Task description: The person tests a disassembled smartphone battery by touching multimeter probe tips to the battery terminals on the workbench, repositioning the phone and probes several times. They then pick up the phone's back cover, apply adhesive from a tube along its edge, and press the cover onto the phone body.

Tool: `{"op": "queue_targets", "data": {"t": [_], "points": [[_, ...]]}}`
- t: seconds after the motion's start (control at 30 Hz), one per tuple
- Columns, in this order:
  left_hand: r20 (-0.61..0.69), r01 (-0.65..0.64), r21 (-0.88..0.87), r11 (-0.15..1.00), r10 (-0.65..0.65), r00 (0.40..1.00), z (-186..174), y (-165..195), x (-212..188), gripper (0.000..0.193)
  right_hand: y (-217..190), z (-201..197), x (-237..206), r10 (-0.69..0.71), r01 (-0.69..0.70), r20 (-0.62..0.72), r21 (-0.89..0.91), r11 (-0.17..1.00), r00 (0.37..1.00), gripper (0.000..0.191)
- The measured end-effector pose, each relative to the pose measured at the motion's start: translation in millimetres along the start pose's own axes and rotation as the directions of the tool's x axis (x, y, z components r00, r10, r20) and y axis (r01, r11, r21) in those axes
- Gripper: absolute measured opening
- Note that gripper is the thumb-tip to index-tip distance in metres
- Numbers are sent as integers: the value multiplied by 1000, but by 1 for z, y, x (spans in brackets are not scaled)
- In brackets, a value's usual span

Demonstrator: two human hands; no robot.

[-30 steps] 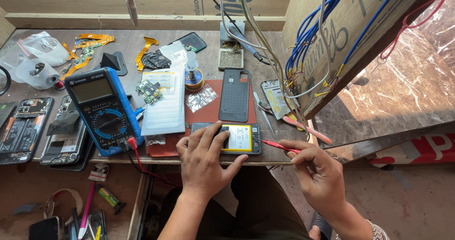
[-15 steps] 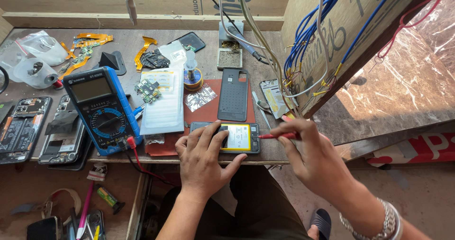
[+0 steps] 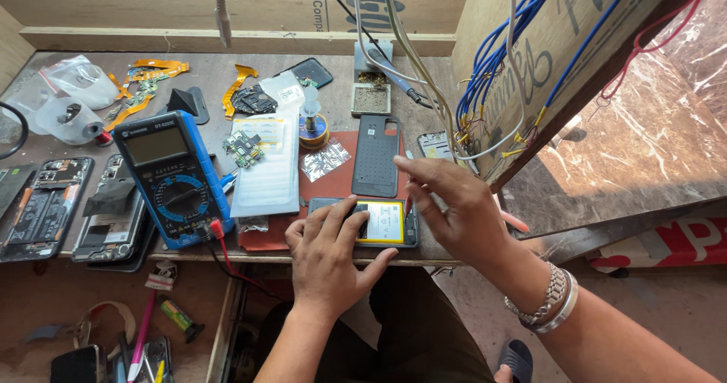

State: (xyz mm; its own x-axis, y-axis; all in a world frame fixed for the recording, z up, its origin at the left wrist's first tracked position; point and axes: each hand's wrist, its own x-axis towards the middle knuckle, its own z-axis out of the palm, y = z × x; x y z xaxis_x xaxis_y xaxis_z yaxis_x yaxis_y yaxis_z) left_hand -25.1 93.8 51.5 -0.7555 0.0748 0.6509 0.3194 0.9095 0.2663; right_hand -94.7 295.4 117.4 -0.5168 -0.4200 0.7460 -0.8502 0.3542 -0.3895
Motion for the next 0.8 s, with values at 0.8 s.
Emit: {"op": "queue_targets", "data": {"t": [0.8], "points": [[15,15,0,1000,-15,1000,0,-1,0,65,9,10,-9,183,-163,-134,144,976,974,20]]}}
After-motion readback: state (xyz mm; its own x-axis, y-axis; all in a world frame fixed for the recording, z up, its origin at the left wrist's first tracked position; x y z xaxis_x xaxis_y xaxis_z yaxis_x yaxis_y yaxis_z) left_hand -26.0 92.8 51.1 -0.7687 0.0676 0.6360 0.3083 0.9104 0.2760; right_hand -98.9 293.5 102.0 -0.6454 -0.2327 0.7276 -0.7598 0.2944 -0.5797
